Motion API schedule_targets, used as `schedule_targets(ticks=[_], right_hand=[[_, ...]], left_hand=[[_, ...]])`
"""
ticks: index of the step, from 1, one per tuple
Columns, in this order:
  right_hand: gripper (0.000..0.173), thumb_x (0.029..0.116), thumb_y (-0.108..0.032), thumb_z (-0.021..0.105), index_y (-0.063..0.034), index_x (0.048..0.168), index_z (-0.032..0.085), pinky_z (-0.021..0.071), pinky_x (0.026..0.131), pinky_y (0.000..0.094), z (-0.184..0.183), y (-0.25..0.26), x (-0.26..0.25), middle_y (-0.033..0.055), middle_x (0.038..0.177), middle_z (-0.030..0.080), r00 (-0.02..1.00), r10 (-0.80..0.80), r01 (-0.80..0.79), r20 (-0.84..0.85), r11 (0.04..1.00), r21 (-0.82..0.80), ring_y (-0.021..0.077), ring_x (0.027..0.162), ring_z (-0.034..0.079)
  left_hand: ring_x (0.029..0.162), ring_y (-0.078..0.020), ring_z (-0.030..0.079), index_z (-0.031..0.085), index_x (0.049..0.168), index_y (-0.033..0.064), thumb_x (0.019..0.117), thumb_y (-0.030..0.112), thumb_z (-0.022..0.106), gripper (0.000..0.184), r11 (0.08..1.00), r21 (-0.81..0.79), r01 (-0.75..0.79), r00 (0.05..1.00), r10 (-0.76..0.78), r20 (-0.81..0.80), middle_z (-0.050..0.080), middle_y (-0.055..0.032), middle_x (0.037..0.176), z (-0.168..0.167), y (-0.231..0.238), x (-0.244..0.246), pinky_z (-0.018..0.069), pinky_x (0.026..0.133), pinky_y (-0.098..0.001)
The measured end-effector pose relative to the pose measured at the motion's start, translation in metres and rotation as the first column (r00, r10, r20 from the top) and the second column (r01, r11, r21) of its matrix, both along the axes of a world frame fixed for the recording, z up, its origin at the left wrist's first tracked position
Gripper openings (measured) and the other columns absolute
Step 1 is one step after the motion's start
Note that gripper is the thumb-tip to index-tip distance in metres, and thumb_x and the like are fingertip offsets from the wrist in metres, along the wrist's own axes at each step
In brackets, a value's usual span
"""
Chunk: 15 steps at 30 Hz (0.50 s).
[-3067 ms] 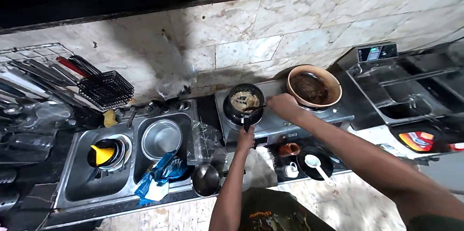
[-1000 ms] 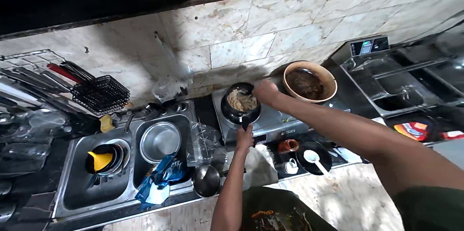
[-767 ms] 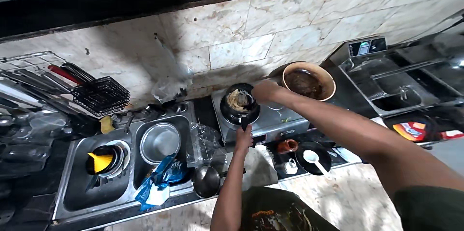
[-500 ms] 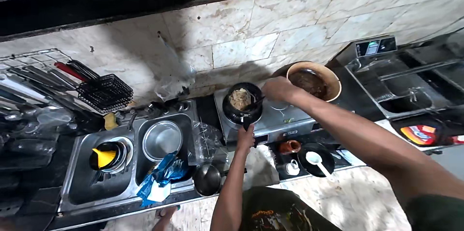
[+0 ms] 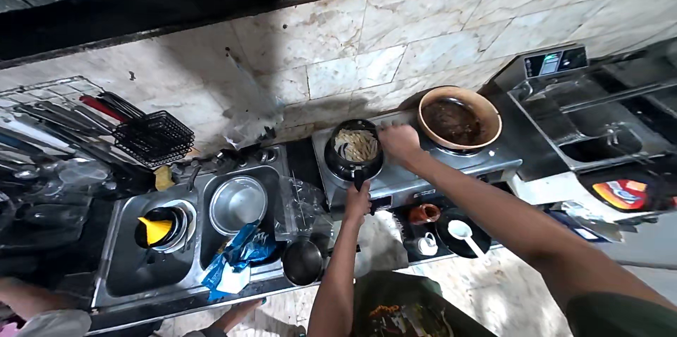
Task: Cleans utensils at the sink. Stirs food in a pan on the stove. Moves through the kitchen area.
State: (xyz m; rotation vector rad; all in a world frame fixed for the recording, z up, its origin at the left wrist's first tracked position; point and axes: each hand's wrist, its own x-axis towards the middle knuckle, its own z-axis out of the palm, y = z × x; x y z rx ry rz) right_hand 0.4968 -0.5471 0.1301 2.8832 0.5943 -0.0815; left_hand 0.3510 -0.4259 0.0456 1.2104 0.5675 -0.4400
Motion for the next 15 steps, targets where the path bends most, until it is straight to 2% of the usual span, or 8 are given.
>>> schedule_targets(ticks=[2,5,8,12,15], right_hand=[[0.018,0.0946,0.004,0.059,0.0036,0.111,0.068,0.0558,0.074,0.0588,-0.001,-0.005,0.001,0.0231,0.122,0.065,0.999,-0.035,0.034,-0.029,0.999,-0.038,0.046,0.104,0.065],[0.018,0.0951,0.001,0.06,-0.0025,0.109,0.072,0.0567,0.07,0.059,-0.002,-0.012,-0.006,0.0188,0.125,0.066,0.988,-0.046,0.036,-0.144,0.997,-0.071,0.0443,0.102,0.066],[0.013,0.0907,-0.002,0.067,-0.0084,0.1,0.073,0.0552,0.064,0.0595,0.006,-0.017,-0.012,0.016,0.112,0.07,0.987,-0.056,0.052,-0.149,0.998,-0.031,0.0421,0.093,0.068],[0.019,0.0931,-0.001,0.064,-0.004,0.111,0.071,0.0564,0.068,0.0606,0.002,-0.007,-0.001,0.0193,0.123,0.066,0.983,-0.144,0.146,-0.116,0.989,0.008,0.0453,0.1,0.067],[0.028,0.0907,-0.004,0.069,-0.0054,0.118,0.07,0.0566,0.073,0.0646,-0.016,0.002,0.008,0.0198,0.13,0.064,0.967,-0.148,0.166,-0.207,0.983,0.074,0.0476,0.108,0.064]], left_hand=[[0.043,-0.0085,0.037,0.05,0.107,0.0072,0.1084,0.034,0.053,0.027,1.0,-0.003,-0.002,1.0,0.002,-0.003,0.04,0.0019,0.063,-0.001,-0.001,0.0,0.0371,0.039,-0.0232],[0.043,-0.0088,0.038,0.05,0.107,0.0072,0.1082,0.034,0.053,0.027,1.0,0.001,-0.003,1.0,0.003,-0.01,0.041,0.0018,0.063,0.0,0.0,0.0,0.0374,0.04,-0.0236],[0.043,-0.0091,0.038,0.05,0.109,0.0072,0.1082,0.035,0.053,0.028,1.0,0.003,0.0,1.0,0.0,-0.013,0.042,0.0013,0.064,0.001,0.0,0.0,0.0376,0.04,-0.0236],[0.043,-0.009,0.037,0.05,0.107,0.0073,0.1087,0.035,0.052,0.028,1.0,-0.004,0.005,1.0,-0.005,-0.008,0.041,0.0017,0.063,-0.002,-0.001,0.0,0.0372,0.039,-0.0236],[0.043,-0.0086,0.038,0.049,0.107,0.0071,0.1086,0.035,0.052,0.028,1.0,-0.004,0.002,1.0,-0.002,-0.005,0.041,0.0017,0.063,-0.001,-0.001,0.0,0.0376,0.039,-0.0233]])
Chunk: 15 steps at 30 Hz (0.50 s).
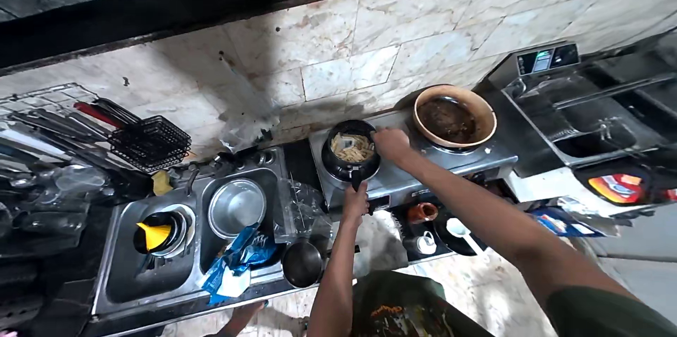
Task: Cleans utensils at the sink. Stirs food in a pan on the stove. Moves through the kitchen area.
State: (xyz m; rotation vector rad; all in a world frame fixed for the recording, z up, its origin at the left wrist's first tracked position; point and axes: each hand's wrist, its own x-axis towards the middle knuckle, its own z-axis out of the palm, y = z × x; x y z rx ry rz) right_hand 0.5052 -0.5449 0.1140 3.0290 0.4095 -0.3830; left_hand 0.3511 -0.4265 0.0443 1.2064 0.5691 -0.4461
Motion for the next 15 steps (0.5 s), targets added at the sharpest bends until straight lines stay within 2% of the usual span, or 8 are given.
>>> schedule_targets(ticks=[3,5,7,10,12,15], right_hand=[[0.026,0.0901,-0.004,0.067,-0.0075,0.115,0.071,0.0565,0.071,0.063,-0.004,-0.002,-0.004,0.017,0.121,0.066,0.985,0.171,-0.17,-0.036,0.985,0.026,0.0432,0.098,0.068],[0.017,0.0913,-0.005,0.067,-0.0081,0.108,0.071,0.0562,0.072,0.0621,0.008,-0.01,-0.009,0.0151,0.116,0.068,0.966,0.252,-0.253,-0.052,0.968,-0.004,0.0405,0.097,0.069],[0.014,0.0931,-0.008,0.067,-0.0094,0.106,0.072,0.0555,0.07,0.0628,0.031,-0.02,-0.015,0.0155,0.111,0.07,0.96,0.271,-0.275,-0.068,0.959,-0.063,0.041,0.093,0.069],[0.01,0.0881,-0.014,0.073,-0.0116,0.097,0.074,0.0534,0.064,0.0617,0.063,-0.034,-0.018,0.0144,0.098,0.071,0.973,0.231,-0.232,-0.021,0.964,-0.132,0.0399,0.086,0.069],[0.007,0.087,-0.012,0.074,-0.0133,0.094,0.075,0.0535,0.064,0.0586,0.069,-0.038,-0.019,0.011,0.098,0.071,0.965,0.264,-0.258,0.002,0.946,-0.194,0.0366,0.085,0.068],[0.01,0.0915,-0.004,0.067,-0.0062,0.099,0.073,0.0543,0.066,0.0607,0.063,-0.025,-0.026,0.0176,0.098,0.07,0.966,0.25,-0.258,-0.064,0.938,-0.229,0.0413,0.087,0.068]], left_hand=[[0.043,-0.0086,0.038,0.05,0.108,0.0071,0.1086,0.034,0.052,0.027,1.0,0.004,-0.004,1.0,0.004,-0.003,0.042,0.0016,0.063,0.001,0.0,0.0,0.0379,0.04,-0.0232],[0.043,-0.0088,0.038,0.05,0.111,0.0072,0.1086,0.035,0.052,0.028,1.0,0.01,0.002,1.0,-0.002,-0.006,0.042,0.0015,0.064,0.0,0.0,0.0,0.0378,0.04,-0.0233],[0.044,-0.0089,0.039,0.05,0.111,0.007,0.1085,0.035,0.052,0.028,1.0,0.011,0.006,1.0,-0.006,-0.004,0.042,0.0014,0.064,0.0,0.0,0.0,0.0381,0.04,-0.0233],[0.043,-0.009,0.039,0.05,0.11,0.0068,0.1083,0.034,0.053,0.028,1.0,0.002,0.002,1.0,-0.002,-0.001,0.042,0.0011,0.064,0.0,0.001,0.0,0.0385,0.04,-0.0234],[0.043,-0.009,0.039,0.05,0.11,0.007,0.1083,0.034,0.053,0.028,1.0,-0.005,-0.001,1.0,0.001,-0.006,0.042,0.0012,0.064,-0.001,0.001,0.0,0.0378,0.04,-0.0233],[0.043,-0.0085,0.038,0.05,0.109,0.0072,0.1085,0.035,0.052,0.027,1.0,0.003,0.006,1.0,-0.006,-0.003,0.042,0.0017,0.064,-0.002,0.0,0.0,0.037,0.04,-0.023]])
